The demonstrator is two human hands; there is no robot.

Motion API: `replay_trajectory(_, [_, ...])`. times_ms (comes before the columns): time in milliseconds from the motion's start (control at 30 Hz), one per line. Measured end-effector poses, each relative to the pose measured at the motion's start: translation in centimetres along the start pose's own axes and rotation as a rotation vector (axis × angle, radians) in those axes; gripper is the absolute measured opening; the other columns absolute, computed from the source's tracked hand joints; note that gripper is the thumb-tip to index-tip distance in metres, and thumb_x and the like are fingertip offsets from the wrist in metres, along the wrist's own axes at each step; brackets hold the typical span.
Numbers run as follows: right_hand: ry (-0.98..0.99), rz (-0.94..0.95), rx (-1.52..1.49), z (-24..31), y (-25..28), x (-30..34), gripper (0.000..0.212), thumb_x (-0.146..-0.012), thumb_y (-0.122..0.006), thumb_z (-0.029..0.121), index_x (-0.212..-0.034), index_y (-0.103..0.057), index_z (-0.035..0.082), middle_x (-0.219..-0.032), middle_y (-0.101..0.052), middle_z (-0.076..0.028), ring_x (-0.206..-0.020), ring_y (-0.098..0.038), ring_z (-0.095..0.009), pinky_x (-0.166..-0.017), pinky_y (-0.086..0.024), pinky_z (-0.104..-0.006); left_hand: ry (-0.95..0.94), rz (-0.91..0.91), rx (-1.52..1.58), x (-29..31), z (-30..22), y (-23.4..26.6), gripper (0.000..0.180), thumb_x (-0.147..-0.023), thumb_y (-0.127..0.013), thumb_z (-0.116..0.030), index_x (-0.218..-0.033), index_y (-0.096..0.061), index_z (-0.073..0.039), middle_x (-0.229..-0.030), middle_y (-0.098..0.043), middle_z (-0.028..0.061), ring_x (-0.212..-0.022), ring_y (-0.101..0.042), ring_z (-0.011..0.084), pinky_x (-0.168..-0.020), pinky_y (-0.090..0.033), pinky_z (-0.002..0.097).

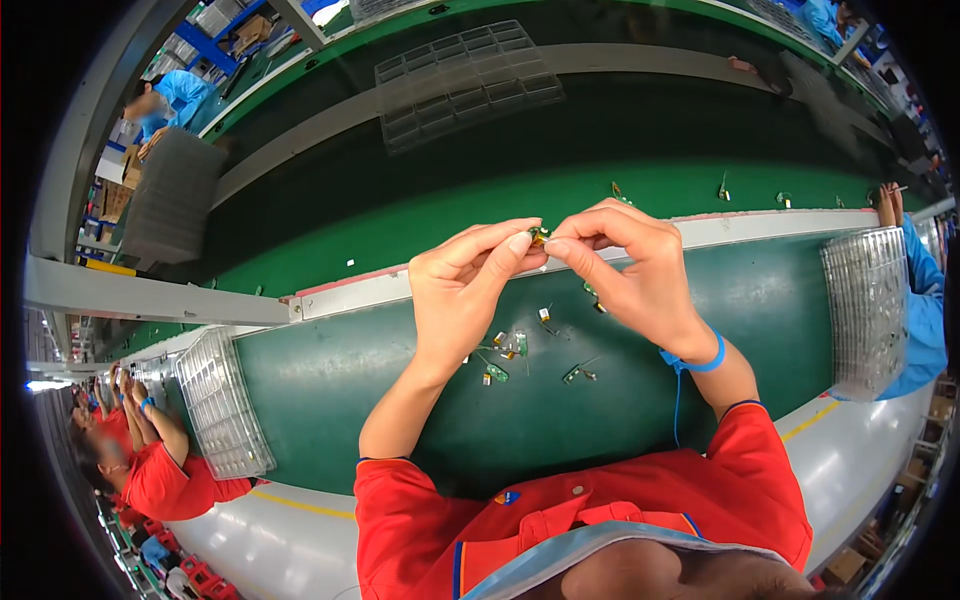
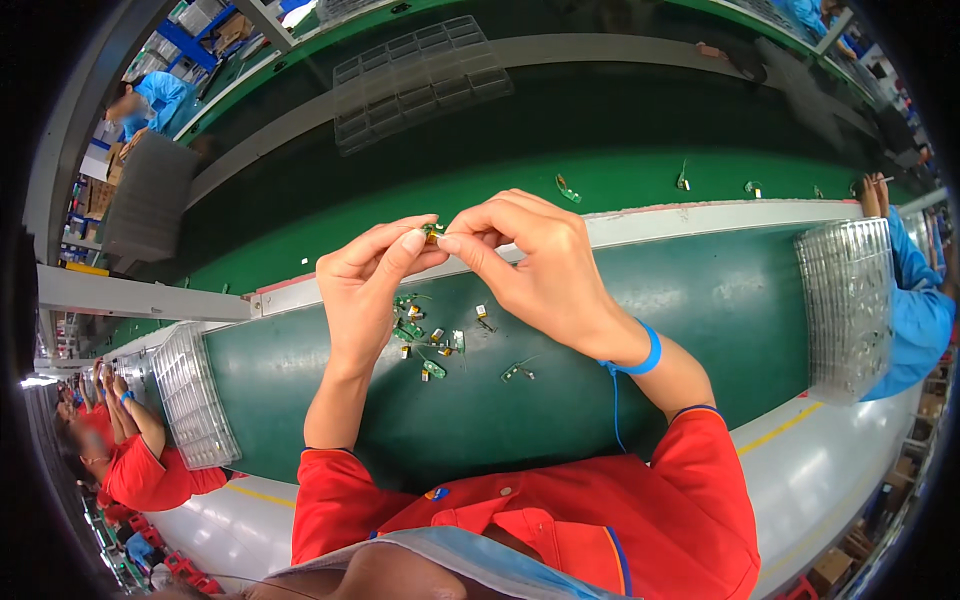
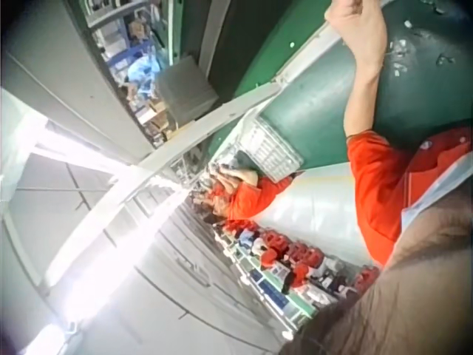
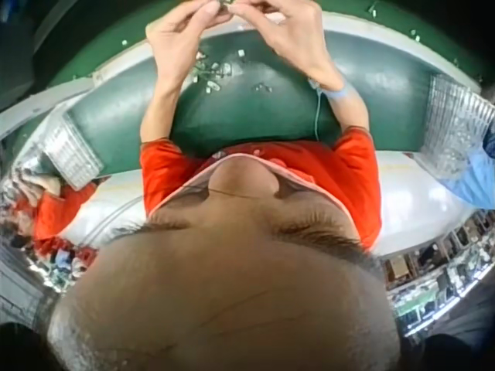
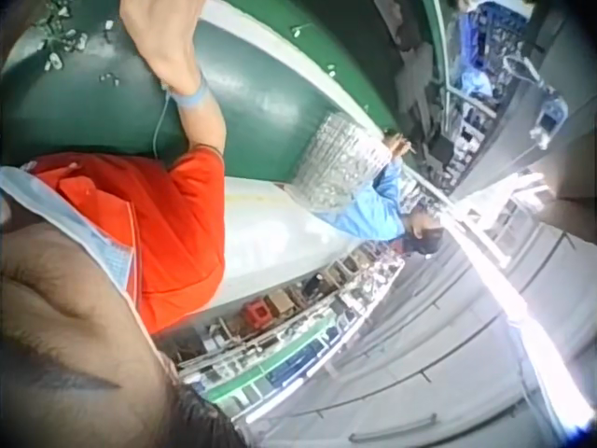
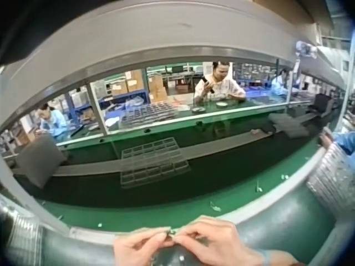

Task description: Manually assembling small green electronic components on a production line.

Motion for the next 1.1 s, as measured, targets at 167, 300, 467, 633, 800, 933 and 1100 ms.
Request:
replay_trajectory(167, [-0.040, -0.016, -0.090, -0.1, 0.1, -0.1, 0.009, -0.079, -0.072, 0.004, -0.085, -0.067, -0.001, -0.079, -0.067, -0.009, -0.073, -0.065, -0.015, -0.068, -0.052, -0.0258, -0.024, 0.039, 0.064, 0.2, 0.0, -0.2, 0.019, -0.088, -0.063, -0.001, -0.106, -0.065, 0.006, -0.096, -0.067, 0.0138, -0.090, -0.068, 0.0215, -0.082, -0.058, 0.0319])
replay_trajectory(300, [0.035, -0.002, -0.004, 0.1, 0.1, -0.2, 0.010, -0.078, -0.074, 0.006, -0.084, -0.069, 0.000, -0.080, -0.068, -0.008, -0.073, -0.065, -0.015, -0.069, -0.051, -0.0255, -0.034, 0.012, 0.024, 0.2, 0.5, -0.1, 0.019, -0.088, -0.063, 0.000, -0.105, -0.065, 0.006, -0.097, -0.067, 0.0134, -0.089, -0.067, 0.0199, -0.083, -0.058, 0.0321])
replay_trajectory(467, [0.127, -0.131, 0.081, 0.3, -0.5, 0.3, 0.014, -0.074, -0.076, 0.001, -0.086, -0.069, 0.001, -0.080, -0.068, -0.007, -0.070, -0.063, -0.014, -0.064, -0.051, -0.0246, -0.056, -0.056, 0.045, 0.5, 0.4, -0.4, 0.018, -0.088, -0.063, 0.000, -0.105, -0.065, 0.006, -0.096, -0.067, 0.0126, -0.088, -0.067, 0.0186, -0.081, -0.058, 0.0318])
replay_trajectory(633, [0.113, -0.159, 0.092, 0.2, -0.5, 0.1, 0.019, -0.071, -0.076, -0.004, -0.088, -0.068, 0.001, -0.081, -0.067, -0.007, -0.070, -0.062, -0.014, -0.062, -0.052, -0.0239, -0.085, -0.103, 0.069, 0.5, 0.7, -0.4, 0.017, -0.089, -0.061, 0.001, -0.104, -0.065, 0.006, -0.095, -0.067, 0.0125, -0.086, -0.067, 0.0171, -0.080, -0.058, 0.0308])
replay_trajectory(800, [0.134, -0.114, 0.053, 0.1, -1.0, 0.0, 0.019, -0.072, -0.074, -0.005, -0.089, -0.069, 0.001, -0.082, -0.067, -0.007, -0.076, -0.062, -0.015, -0.065, -0.054, -0.0250, -0.156, -0.124, 0.010, 0.6, 0.6, -0.5, 0.017, -0.088, -0.061, 0.002, -0.104, -0.064, 0.007, -0.095, -0.067, 0.0125, -0.085, -0.067, 0.0169, -0.078, -0.059, 0.0303])
replay_trajectory(933, [0.119, -0.113, 0.007, -0.1, -1.2, 0.0, 0.020, -0.072, -0.074, -0.005, -0.090, -0.069, 0.001, -0.084, -0.067, -0.007, -0.076, -0.062, -0.015, -0.065, -0.054, -0.0251, -0.211, -0.149, -0.032, 0.8, 0.4, -0.5, 0.017, -0.088, -0.062, 0.002, -0.104, -0.065, 0.006, -0.092, -0.066, 0.0118, -0.084, -0.067, 0.0165, -0.076, -0.059, 0.0295])
replay_trajectory(1100, [0.180, -0.097, 0.090, 0.1, -1.4, 0.2, 0.023, -0.071, -0.076, -0.003, -0.093, -0.068, 0.002, -0.085, -0.067, -0.007, -0.073, -0.062, -0.017, -0.063, -0.050, -0.0266, -0.187, -0.153, -0.056, 0.6, 0.8, -0.2, 0.015, -0.087, -0.063, 0.001, -0.101, -0.066, 0.005, -0.089, -0.066, 0.0104, -0.080, -0.066, 0.0149, -0.073, -0.059, 0.0279])
Point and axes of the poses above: each hand's wrist, its own x-axis away from the middle knuckle, its own y-axis out of the back of the hand, z = x × y, the point moved 4 cm from there along -x, towards the middle knuckle
